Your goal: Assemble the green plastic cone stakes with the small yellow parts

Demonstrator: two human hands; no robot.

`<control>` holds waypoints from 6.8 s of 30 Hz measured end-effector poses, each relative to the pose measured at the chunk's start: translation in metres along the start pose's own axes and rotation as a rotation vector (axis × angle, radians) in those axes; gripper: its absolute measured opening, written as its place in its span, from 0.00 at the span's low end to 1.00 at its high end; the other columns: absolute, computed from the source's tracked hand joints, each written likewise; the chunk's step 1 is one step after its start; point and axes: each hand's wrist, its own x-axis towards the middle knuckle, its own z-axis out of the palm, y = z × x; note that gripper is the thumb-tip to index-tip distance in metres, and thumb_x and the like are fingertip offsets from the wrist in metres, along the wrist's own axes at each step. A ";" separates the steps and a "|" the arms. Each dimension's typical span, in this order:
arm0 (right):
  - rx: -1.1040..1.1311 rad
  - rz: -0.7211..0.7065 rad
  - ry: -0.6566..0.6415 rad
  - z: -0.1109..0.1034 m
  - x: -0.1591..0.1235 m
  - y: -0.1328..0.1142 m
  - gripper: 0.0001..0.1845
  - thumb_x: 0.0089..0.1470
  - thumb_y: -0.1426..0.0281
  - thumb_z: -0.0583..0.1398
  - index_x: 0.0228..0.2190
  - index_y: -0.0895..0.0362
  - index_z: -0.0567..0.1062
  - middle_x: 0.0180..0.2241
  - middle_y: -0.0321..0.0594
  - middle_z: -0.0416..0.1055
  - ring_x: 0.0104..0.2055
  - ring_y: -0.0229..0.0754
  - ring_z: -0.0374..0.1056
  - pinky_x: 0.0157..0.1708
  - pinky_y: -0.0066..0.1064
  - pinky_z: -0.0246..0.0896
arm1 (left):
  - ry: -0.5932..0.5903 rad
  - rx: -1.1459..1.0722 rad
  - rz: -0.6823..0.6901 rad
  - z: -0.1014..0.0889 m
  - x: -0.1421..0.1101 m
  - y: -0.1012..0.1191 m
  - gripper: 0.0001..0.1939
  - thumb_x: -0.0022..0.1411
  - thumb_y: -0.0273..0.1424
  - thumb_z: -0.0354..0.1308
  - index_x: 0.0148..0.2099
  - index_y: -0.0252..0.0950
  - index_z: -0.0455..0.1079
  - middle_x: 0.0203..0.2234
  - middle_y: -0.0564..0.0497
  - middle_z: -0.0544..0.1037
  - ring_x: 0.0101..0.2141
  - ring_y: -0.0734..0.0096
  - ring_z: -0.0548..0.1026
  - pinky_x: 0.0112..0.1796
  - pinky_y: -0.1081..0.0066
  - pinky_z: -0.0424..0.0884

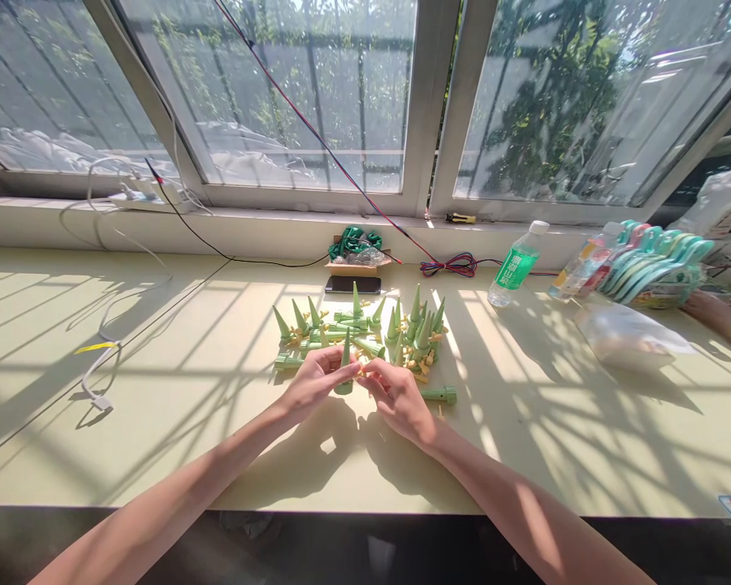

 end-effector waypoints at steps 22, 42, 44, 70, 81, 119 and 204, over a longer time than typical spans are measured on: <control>0.013 0.022 0.011 -0.001 0.000 -0.005 0.11 0.64 0.63 0.56 0.33 0.56 0.69 0.22 0.31 0.58 0.21 0.33 0.54 0.21 0.27 0.48 | 0.047 0.081 0.022 0.002 -0.001 -0.001 0.19 0.57 0.44 0.68 0.34 0.31 0.74 0.25 0.51 0.73 0.25 0.75 0.69 0.26 0.75 0.65; 0.017 0.058 0.006 -0.003 0.001 -0.008 0.09 0.61 0.64 0.57 0.31 0.57 0.70 0.23 0.33 0.62 0.22 0.34 0.53 0.22 0.27 0.47 | 0.077 0.216 0.083 0.005 -0.002 0.006 0.18 0.56 0.44 0.68 0.32 0.32 0.74 0.21 0.55 0.67 0.21 0.78 0.63 0.22 0.76 0.57; 0.021 0.070 0.006 -0.002 0.000 -0.007 0.09 0.61 0.65 0.57 0.32 0.57 0.70 0.23 0.33 0.62 0.22 0.34 0.54 0.22 0.28 0.48 | 0.076 0.261 0.084 0.005 -0.003 0.005 0.16 0.58 0.42 0.66 0.33 0.32 0.74 0.22 0.55 0.67 0.22 0.78 0.63 0.23 0.75 0.57; 0.158 0.178 -0.044 -0.007 0.002 -0.010 0.14 0.61 0.60 0.60 0.31 0.57 0.71 0.16 0.28 0.61 0.14 0.33 0.59 0.18 0.27 0.55 | 0.098 0.624 0.309 0.006 -0.006 0.008 0.11 0.65 0.30 0.58 0.29 0.34 0.69 0.22 0.56 0.67 0.23 0.78 0.59 0.23 0.76 0.55; -0.116 0.039 0.076 -0.004 0.002 -0.005 0.13 0.63 0.64 0.57 0.29 0.58 0.71 0.16 0.30 0.63 0.14 0.33 0.57 0.18 0.26 0.51 | 0.229 0.599 0.474 0.008 -0.004 0.000 0.08 0.67 0.33 0.59 0.36 0.34 0.72 0.30 0.50 0.73 0.27 0.75 0.69 0.25 0.77 0.67; -0.193 -0.086 -0.137 0.009 0.003 0.002 0.17 0.59 0.71 0.56 0.19 0.56 0.61 0.18 0.28 0.54 0.21 0.32 0.51 0.24 0.27 0.48 | 0.014 1.253 -0.007 0.014 0.117 0.060 0.06 0.52 0.24 0.65 0.24 0.29 0.73 0.18 0.48 0.72 0.22 0.70 0.71 0.23 0.73 0.65; -0.209 -0.036 -0.189 0.005 0.001 0.004 0.15 0.59 0.70 0.56 0.21 0.56 0.62 0.18 0.28 0.53 0.20 0.32 0.50 0.23 0.27 0.46 | 0.115 1.163 0.115 -0.007 0.149 0.057 0.04 0.58 0.24 0.61 0.30 0.30 0.75 0.33 0.40 0.81 0.35 0.60 0.79 0.35 0.68 0.73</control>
